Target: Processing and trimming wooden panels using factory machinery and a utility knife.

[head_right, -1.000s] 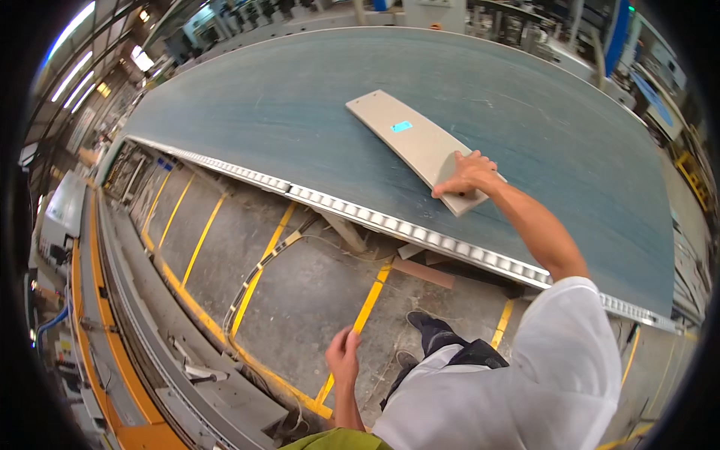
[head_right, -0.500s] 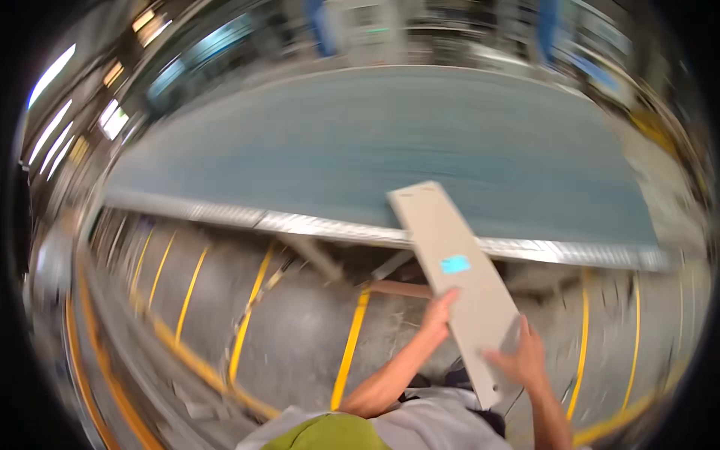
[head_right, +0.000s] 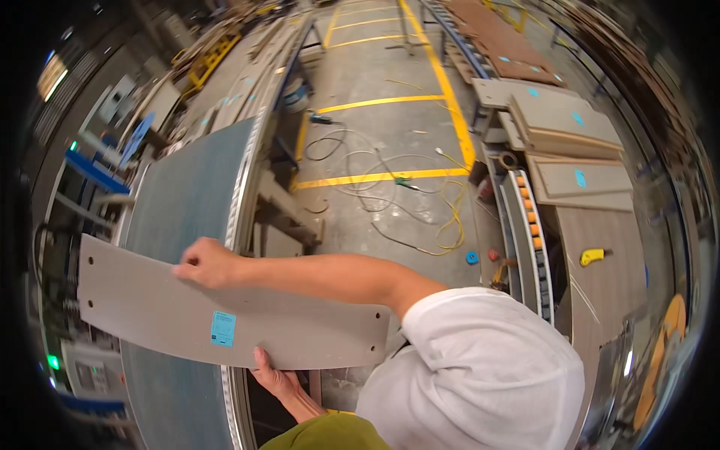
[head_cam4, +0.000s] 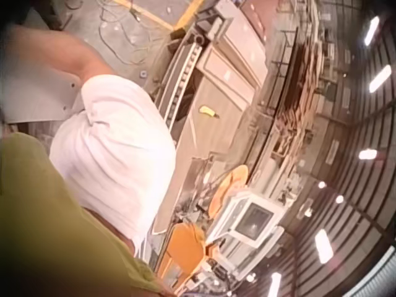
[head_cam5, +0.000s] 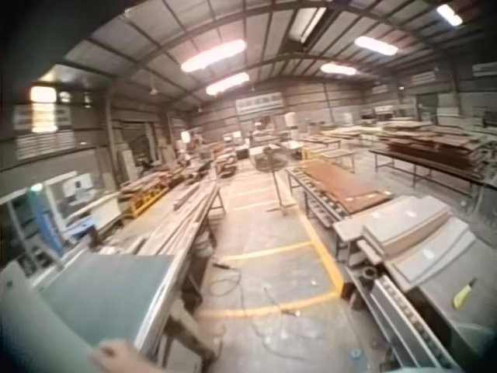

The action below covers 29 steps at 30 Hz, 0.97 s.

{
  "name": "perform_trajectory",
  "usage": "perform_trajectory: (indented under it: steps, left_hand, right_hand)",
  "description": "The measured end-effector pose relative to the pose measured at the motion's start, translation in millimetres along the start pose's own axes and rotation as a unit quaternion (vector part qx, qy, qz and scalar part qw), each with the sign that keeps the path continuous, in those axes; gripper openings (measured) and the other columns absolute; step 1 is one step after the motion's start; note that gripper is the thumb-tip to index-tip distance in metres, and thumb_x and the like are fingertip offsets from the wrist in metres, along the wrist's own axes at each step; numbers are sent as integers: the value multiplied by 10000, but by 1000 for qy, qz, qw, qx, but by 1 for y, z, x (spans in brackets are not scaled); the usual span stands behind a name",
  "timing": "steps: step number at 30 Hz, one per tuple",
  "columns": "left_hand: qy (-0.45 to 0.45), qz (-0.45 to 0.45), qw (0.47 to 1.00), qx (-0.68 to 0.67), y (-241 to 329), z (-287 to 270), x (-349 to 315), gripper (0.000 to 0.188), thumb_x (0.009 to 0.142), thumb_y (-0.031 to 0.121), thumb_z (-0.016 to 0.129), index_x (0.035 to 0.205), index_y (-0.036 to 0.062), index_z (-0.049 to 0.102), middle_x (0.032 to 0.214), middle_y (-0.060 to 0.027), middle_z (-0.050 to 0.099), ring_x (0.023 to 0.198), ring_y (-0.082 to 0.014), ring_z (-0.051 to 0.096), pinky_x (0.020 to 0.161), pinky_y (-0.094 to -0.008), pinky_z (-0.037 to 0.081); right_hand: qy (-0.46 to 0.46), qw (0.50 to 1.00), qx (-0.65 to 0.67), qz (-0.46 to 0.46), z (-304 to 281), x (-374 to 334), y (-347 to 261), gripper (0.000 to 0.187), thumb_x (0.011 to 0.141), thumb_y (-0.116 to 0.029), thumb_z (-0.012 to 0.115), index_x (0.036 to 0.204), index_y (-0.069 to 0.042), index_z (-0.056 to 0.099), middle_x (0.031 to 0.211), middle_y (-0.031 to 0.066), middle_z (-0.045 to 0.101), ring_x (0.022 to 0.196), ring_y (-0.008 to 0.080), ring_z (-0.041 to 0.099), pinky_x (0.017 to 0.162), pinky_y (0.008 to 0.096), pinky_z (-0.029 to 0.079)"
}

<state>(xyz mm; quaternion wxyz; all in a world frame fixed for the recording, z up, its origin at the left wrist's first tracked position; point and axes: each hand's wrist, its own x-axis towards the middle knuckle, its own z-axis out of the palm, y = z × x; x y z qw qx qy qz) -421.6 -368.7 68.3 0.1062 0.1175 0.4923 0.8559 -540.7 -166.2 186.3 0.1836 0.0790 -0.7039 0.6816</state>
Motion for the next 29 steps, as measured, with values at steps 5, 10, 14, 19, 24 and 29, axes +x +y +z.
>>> perform_trajectory:
  steps: [5, 10, 14, 19, 24, 29]
  left_hand:
    - [-39, -49, 998, 29, -43, 96, 32, 628, 1027, 464, 557, 1423, -13, 456, 1401, -131, 530, 1260, -246, 528, 1089, -435, 430]
    - [-58, -123, 990, -40, -86, 171, 80, 658, 1020, 507, 544, 1447, 17, 443, 1426, -120, 511, 1277, -262, 515, 1103, -448, 423]
    - [-72, -165, 982, -52, -117, 217, 125, 666, 1026, 520, 524, 1459, 23, 431, 1442, -126, 498, 1286, -278, 510, 1116, -451, 413]
    - [-125, -225, 965, -51, -153, 260, 199, 661, 1041, 517, 493, 1497, 49, 392, 1471, -118, 485, 1310, -264, 496, 1123, -411, 410]
    - [-232, -200, 950, -52, -172, 309, 272, 658, 1056, 515, 460, 1484, 17, 410, 1449, -118, 508, 1282, -249, 522, 1105, -385, 420]
    - [-335, -196, 921, -17, -193, 377, 314, 637, 1064, 483, 459, 1502, 25, 392, 1492, -114, 484, 1306, -254, 515, 1138, -372, 386]
  right_hand:
    - [180, 981, 32, -70, -115, 16, -36, 392, 901, -347, 676, 858, 40, 723, 708, 210, 667, 650, 276, 648, 658, 414, 507]
    - [225, 966, -116, -55, -222, -64, -12, 330, 919, -316, 660, 914, 5, 735, 760, 198, 685, 666, 253, 660, 646, 399, 500]
    - [242, 948, -193, 74, -270, -193, 20, 296, 956, -316, 658, 1051, -48, 740, 771, 130, 700, 635, 183, 620, 625, 356, 489]
    - [273, 896, -263, 230, -275, -315, 38, 291, 958, -340, 650, 996, -67, 743, 788, 150, 698, 693, 240, 655, 669, 370, 505]
    - [224, 872, -217, 376, -278, -316, 42, 348, 904, -410, 713, 989, -73, 739, 844, 108, 715, 762, 238, 678, 707, 362, 507]
    - [412, 864, -176, 230, -314, -194, 44, 429, 901, -422, 737, 1098, -42, 713, 927, 157, 725, 829, 265, 681, 758, 348, 521]
